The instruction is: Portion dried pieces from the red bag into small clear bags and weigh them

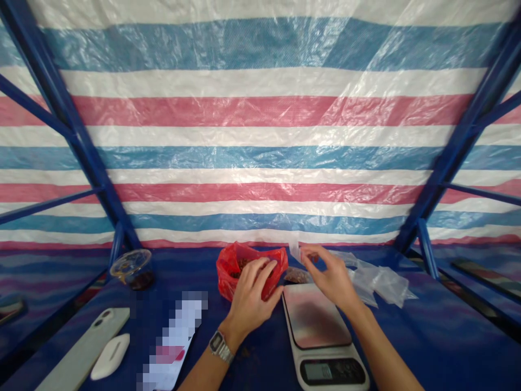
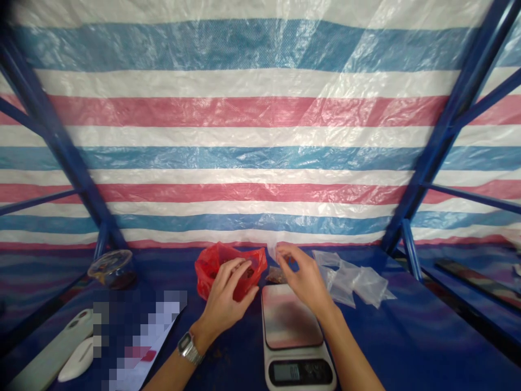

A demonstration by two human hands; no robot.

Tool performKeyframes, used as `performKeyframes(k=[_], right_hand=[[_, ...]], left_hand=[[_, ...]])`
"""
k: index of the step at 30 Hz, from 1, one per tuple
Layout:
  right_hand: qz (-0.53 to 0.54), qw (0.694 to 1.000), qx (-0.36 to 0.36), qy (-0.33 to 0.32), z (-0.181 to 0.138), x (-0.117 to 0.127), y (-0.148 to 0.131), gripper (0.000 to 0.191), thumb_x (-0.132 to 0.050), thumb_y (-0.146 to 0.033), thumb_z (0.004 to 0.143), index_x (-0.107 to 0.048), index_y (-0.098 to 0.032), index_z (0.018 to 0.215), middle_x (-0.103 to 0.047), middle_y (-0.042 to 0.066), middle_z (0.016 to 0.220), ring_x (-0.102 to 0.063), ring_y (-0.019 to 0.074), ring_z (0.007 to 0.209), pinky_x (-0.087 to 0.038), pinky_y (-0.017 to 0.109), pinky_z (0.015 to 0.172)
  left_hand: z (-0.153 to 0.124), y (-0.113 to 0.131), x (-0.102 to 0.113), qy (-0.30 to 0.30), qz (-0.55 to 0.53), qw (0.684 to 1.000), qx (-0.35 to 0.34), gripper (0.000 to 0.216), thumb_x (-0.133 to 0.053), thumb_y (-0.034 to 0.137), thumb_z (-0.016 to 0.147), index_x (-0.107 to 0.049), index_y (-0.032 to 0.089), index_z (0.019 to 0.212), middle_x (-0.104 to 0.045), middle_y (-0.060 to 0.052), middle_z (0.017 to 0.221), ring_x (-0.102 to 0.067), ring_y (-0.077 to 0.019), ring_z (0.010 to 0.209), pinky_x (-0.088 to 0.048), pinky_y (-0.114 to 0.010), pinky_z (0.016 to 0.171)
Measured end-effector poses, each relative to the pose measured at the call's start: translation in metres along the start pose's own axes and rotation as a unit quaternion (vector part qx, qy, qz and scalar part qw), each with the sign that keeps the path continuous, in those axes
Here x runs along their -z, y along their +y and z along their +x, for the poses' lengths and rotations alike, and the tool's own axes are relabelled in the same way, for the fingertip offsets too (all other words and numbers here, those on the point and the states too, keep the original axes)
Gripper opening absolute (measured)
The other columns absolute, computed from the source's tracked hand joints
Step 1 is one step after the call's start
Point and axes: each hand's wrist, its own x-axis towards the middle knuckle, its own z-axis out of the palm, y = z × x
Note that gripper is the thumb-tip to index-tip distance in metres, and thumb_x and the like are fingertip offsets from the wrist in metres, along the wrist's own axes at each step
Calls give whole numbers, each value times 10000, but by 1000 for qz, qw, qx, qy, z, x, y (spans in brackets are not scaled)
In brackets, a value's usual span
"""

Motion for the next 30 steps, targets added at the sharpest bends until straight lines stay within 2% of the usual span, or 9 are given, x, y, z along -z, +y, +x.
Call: performKeyframes(k=[2,4,8,11,15,21,24,27,30], right_hand=[[19,999,34,-31,-7,-7,-24,171,-590,-371,1005,-696,-252,1066,-754,50,951,-704,197,797,-582,317,775],[26,995,59,-75,-14,-13,-40,115,-594,-331,1006,-684,-266,1039,-739,28,904,-698,186,786,-572,301,757],[48,988,68,-133,-20,-21,-54,103,-579,-250,996,-658,-275,1056,-738,23,925,-700,187,839,-565,304,794],[55,988,64,-132,-19,-22,-55,145,-565,-194,975,-640,-269,1074,-737,29,959,-692,192,880,-551,315,824],[31,991,90,-98,-17,-20,-54,152,-535,-121,951,-618,-241,992,-695,13,871,-637,181,821,-500,317,802],[87,991,71,-78,-17,-14,-56,108,-555,-139,946,-609,-231,958,-630,-18,795,-596,142,721,-473,262,710],[104,993,37,-41,-14,-10,-53,111,-536,-202,995,-641,-231,980,-648,-20,774,-584,128,652,-459,236,621],[71,997,17,27,-9,-8,-43,137,-540,-226,1003,-671,-224,963,-647,-28,717,-576,123,605,-453,229,588],[37,996,31,74,-8,-8,-34,123,-571,-218,980,-692,-216,957,-660,-25,703,-584,125,594,-463,231,588]], left_hand=[[-3,2,-5,-4,29,1000,-7,753,-731,425,901,-401,232,1549,-599,-157,1414,-564,-319,1312,-480,-485,1120],[-5,3,-10,10,61,998,-9,838,-740,484,887,-349,233,1584,-602,-163,1432,-552,-338,1327,-462,-494,1122],[-6,5,-13,39,92,995,-20,671,-667,347,960,-391,239,1562,-677,-126,1365,-584,-303,1270,-435,-450,1085],[-2,7,-8,48,64,996,-39,545,-656,313,968,-491,222,1480,-737,-97,1271,-612,-270,1197,-420,-417,1052],[3,12,1,52,26,998,-38,396,-675,355,966,-614,211,1331,-784,-61,1112,-641,-235,1064,-423,-379,991],[3,12,5,54,9,998,-37,247,-639,291,989,-667,231,1227,-778,-51,1032,-622,-229,984,-453,-365,923],[1,4,6,83,-6,996,9,262,-629,281,989,-651,235,1246,-756,-55,1051,-616,-230,982,-465,-366,915],[3,-8,9,155,-14,982,105,333,-626,320,984,-616,219,1301,-713,-65,1054,-615,-228,967,-483,-367,900],[6,-22,12,210,-1,955,209,384,-598,390,990,-602,195,1321,-678,-82,1060,-613,-243,969,-496,-376,878]])
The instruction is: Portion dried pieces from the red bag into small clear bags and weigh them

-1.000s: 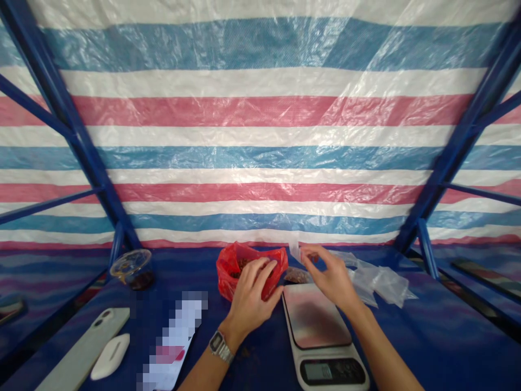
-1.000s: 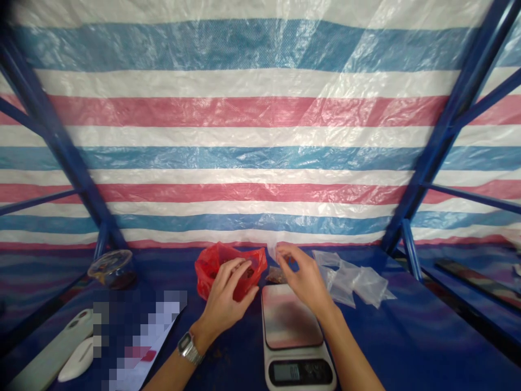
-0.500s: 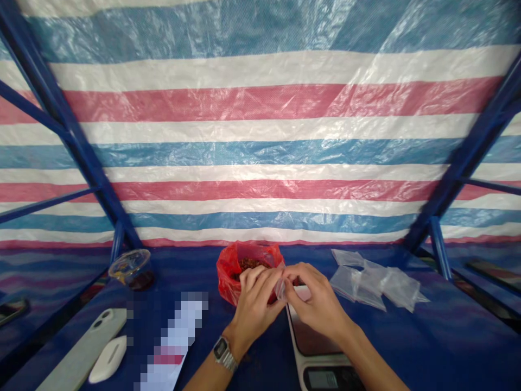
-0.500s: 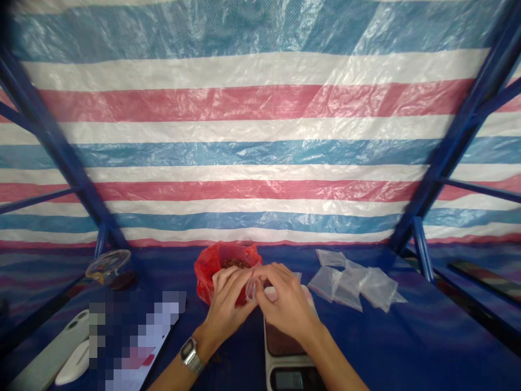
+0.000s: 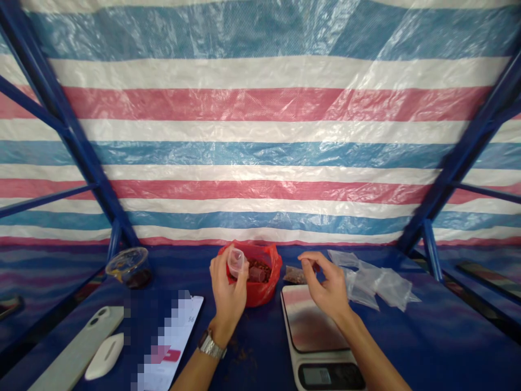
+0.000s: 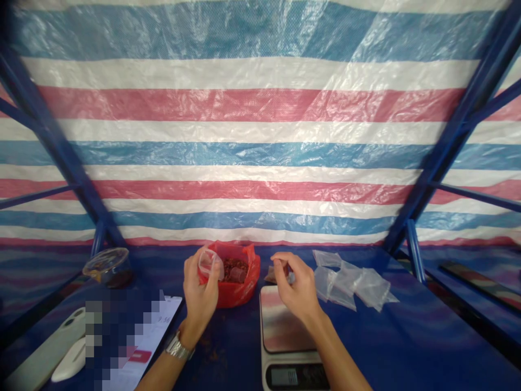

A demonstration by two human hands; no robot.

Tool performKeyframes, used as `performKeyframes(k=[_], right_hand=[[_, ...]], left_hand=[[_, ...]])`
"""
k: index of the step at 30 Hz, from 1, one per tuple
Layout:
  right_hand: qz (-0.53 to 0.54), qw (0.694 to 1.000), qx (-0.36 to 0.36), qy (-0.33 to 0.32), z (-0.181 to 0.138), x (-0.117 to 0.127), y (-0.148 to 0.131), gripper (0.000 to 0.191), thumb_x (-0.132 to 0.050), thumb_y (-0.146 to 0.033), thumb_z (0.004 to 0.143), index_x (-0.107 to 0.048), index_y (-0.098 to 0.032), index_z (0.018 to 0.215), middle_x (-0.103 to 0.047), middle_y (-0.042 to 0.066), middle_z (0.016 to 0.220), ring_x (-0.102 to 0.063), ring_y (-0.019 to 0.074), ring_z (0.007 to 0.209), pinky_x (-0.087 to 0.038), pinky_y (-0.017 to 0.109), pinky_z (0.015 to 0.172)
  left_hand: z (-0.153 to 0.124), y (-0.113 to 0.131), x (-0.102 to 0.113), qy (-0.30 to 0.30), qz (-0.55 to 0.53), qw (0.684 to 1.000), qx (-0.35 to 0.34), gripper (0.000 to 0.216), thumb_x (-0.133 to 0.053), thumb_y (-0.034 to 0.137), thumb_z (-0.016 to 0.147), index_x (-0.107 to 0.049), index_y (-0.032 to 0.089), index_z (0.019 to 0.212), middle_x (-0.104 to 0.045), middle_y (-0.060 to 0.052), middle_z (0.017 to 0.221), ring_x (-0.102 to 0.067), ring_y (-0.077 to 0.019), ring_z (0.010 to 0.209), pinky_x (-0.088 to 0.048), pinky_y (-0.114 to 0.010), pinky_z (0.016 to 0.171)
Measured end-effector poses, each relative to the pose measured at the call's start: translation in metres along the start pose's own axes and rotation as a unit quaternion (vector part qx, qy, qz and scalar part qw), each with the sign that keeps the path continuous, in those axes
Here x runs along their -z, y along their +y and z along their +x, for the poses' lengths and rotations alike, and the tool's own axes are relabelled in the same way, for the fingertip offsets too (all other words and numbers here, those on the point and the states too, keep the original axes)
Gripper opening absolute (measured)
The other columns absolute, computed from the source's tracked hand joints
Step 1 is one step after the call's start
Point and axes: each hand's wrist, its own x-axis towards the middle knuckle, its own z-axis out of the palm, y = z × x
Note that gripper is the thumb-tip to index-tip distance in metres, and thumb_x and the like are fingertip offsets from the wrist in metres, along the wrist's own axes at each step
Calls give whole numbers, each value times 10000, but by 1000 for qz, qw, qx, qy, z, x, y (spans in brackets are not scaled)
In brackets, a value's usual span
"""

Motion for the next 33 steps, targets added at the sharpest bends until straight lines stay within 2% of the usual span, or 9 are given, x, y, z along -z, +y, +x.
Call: performKeyframes(k=[4,7,9,11,14,17,21,26,33], right_hand=[[14,1000,25,-10,-4,-5,-10,140,-554,-200,991,-687,-213,950,-690,-4,746,-598,128,601,-469,235,581],[13,993,43,-106,2,-21,-32,155,-545,-190,999,-697,-217,994,-709,16,818,-641,145,697,-506,250,670],[-38,977,67,-200,14,-38,-44,182,-542,-162,992,-715,-218,999,-735,36,886,-676,173,828,-526,290,815],[-134,944,79,-291,26,-60,-51,226,-524,-129,988,-736,-205,962,-757,66,950,-689,203,949,-515,329,926],[-278,861,50,-422,39,-89,-47,237,-531,-126,980,-764,-146,1018,-766,153,1085,-689,259,1107,-503,361,996],[-322,821,8,-470,38,-107,-34,181,-627,-101,898,-784,-92,989,-769,222,1060,-719,320,1068,-540,380,926],[-321,821,-20,-471,32,-115,-16,240,-623,-20,841,-774,-88,1015,-755,231,1115,-704,325,1109,-528,372,943],[-257,853,-46,-452,29,-125,4,330,-629,5,792,-743,-105,1081,-708,199,1250,-627,295,1240,-465,369,1058],[-62,893,-96,-434,19,-135,14,502,-482,103,673,-783,-155,982,-794,81,1069,-748,188,992,-559,256,905]], left_hand=[[12,-12,1,2,106,992,70,404,-556,438,996,-622,161,1283,-688,-131,1130,-612,-298,1013,-488,-440,912],[15,-17,1,-44,182,978,91,392,-507,410,1018,-630,144,1278,-699,-148,1121,-622,-324,1013,-492,-471,913],[15,-19,1,-69,216,969,93,384,-511,386,1014,-642,133,1272,-679,-161,1103,-617,-335,1034,-499,-478,922],[12,-21,-1,-89,237,963,97,376,-535,375,998,-661,127,1251,-636,-191,1152,-593,-355,1101,-497,-493,951],[7,-26,-4,-123,205,960,142,365,-525,370,997,-662,133,1238,-549,-233,1329,-541,-383,1235,-478,-523,1003],[2,-33,-7,-168,122,956,208,345,-473,376,1014,-656,157,1208,-593,-213,1287,-619,-345,1142,-511,-487,937],[0,-44,-14,-184,50,956,223,289,-474,396,1008,-674,191,1044,-695,-126,985,-680,-271,899,-521,-386,809],[1,-54,-23,-161,-45,958,233,387,-434,515,1010,-644,205,910,-709,-70,857,-668,-216,783,-513,-333,749],[3,-58,-26,-80,-100,958,257,458,-315,526,1045,-525,223,772,-637,-27,699,-627,-181,643,-516,-317,645]])
